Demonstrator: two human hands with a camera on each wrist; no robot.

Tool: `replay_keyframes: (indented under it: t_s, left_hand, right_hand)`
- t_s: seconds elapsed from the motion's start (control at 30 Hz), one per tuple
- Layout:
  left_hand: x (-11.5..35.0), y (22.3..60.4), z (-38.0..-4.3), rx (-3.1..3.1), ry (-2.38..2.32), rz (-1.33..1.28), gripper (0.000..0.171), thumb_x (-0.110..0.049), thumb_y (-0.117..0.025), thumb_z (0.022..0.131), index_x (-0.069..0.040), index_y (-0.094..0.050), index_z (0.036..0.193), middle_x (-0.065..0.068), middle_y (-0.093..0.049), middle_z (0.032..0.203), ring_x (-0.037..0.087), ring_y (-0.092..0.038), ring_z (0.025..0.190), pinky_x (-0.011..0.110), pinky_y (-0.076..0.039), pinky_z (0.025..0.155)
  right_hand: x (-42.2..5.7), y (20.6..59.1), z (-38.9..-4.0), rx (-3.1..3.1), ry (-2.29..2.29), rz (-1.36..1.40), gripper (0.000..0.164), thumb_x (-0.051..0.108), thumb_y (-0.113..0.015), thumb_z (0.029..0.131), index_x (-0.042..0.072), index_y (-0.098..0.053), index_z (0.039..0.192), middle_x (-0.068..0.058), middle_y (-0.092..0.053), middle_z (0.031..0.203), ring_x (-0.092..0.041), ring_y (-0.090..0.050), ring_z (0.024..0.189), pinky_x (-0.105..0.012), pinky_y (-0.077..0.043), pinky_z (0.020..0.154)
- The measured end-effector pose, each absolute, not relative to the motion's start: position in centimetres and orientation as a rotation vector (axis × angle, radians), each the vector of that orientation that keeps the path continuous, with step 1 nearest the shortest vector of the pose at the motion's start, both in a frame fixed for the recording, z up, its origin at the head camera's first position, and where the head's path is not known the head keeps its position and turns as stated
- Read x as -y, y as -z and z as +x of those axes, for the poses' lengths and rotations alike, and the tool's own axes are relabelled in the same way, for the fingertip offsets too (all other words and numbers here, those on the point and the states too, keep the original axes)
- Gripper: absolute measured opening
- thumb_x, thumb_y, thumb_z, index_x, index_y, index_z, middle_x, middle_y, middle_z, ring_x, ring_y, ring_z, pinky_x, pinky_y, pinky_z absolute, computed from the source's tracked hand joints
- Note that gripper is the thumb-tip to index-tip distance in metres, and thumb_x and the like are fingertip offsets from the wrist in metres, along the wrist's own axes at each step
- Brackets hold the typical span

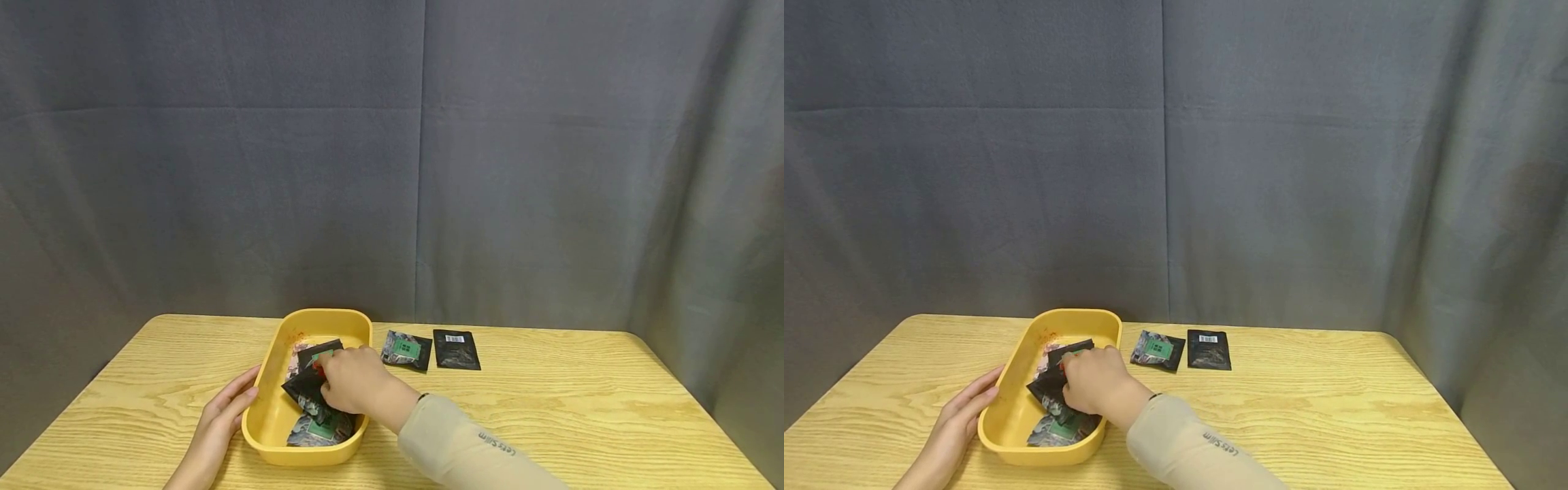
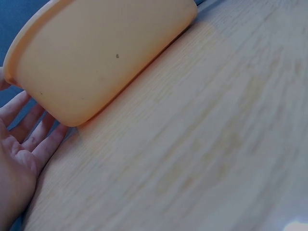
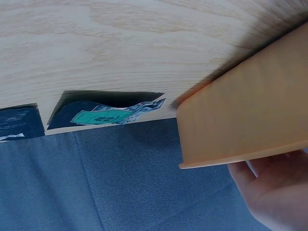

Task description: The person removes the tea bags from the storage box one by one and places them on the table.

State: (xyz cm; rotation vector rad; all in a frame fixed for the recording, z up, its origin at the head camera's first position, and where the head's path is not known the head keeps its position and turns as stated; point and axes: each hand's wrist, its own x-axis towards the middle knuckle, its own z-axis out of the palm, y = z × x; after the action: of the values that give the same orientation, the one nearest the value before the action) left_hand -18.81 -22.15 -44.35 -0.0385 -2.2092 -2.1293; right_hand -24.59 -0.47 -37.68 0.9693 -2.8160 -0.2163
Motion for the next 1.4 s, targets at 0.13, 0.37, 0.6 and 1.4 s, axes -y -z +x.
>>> replay_keyframes:
  t_s: [0.13, 0.37, 0.6, 1.4]
  left_hand:
    - [22.1, 44.3, -18.8, 2.219, 2.125, -0.026, 0.053, -0.026, -0.045, 0.107, -0.001, -0.033, 0.153, 0.021, -0.035, 0.152, -0.008, -0.054, 0.109, 0.018, -0.049, 0.087]
    - [22.0, 44.2, -18.7, 2.232, 2.130, -0.012, 0.054, -0.027, -0.045, 0.107, -0.002, -0.033, 0.153, 0.021, -0.034, 0.152, -0.008, -0.053, 0.109, 0.018, -0.049, 0.087]
    - [22.1, 44.2, -18.7, 2.231, 2.122, -0.013, 0.053, -0.027, -0.045, 0.107, -0.001, -0.033, 0.153, 0.021, -0.035, 0.152, -0.008, -0.053, 0.109, 0.018, -0.049, 0.088]
    - [20.9, 44.1, -18.9, 2.189, 2.118, -0.083, 0.051, -0.024, -0.046, 0.107, 0.001, -0.037, 0.150, 0.023, -0.038, 0.150, -0.003, -0.057, 0.109, 0.019, -0.050, 0.088]
  right_hand:
    - [0.2, 37.6, -24.7, 2.759, 0.210, 0.943, 0.026, 0.032, -0.067, 0.091, 0.017, -0.067, 0.112, 0.002, -0.069, 0.088, -0.014, -0.065, 0.077, -0.032, -0.050, 0.061]
    - [-0.3, 37.8, -25.0, 2.614, 0.198, 0.934, 0.013, 0.025, -0.071, 0.089, 0.016, -0.068, 0.098, 0.003, -0.066, 0.076, -0.013, -0.063, 0.067, -0.029, -0.050, 0.053]
    - [-0.6, 37.6, -25.3, 2.515, 0.138, 0.991, 0.010, 0.018, -0.072, 0.087, 0.015, -0.069, 0.097, 0.002, -0.067, 0.077, -0.014, -0.064, 0.069, -0.029, -0.052, 0.057]
    - [-4.1, 34.4, -22.6, 2.247, 0.071, 1.140, 0.019, 0.010, -0.064, 0.092, 0.017, -0.072, 0.108, 0.005, -0.072, 0.098, -0.013, -0.066, 0.084, -0.027, -0.051, 0.069]
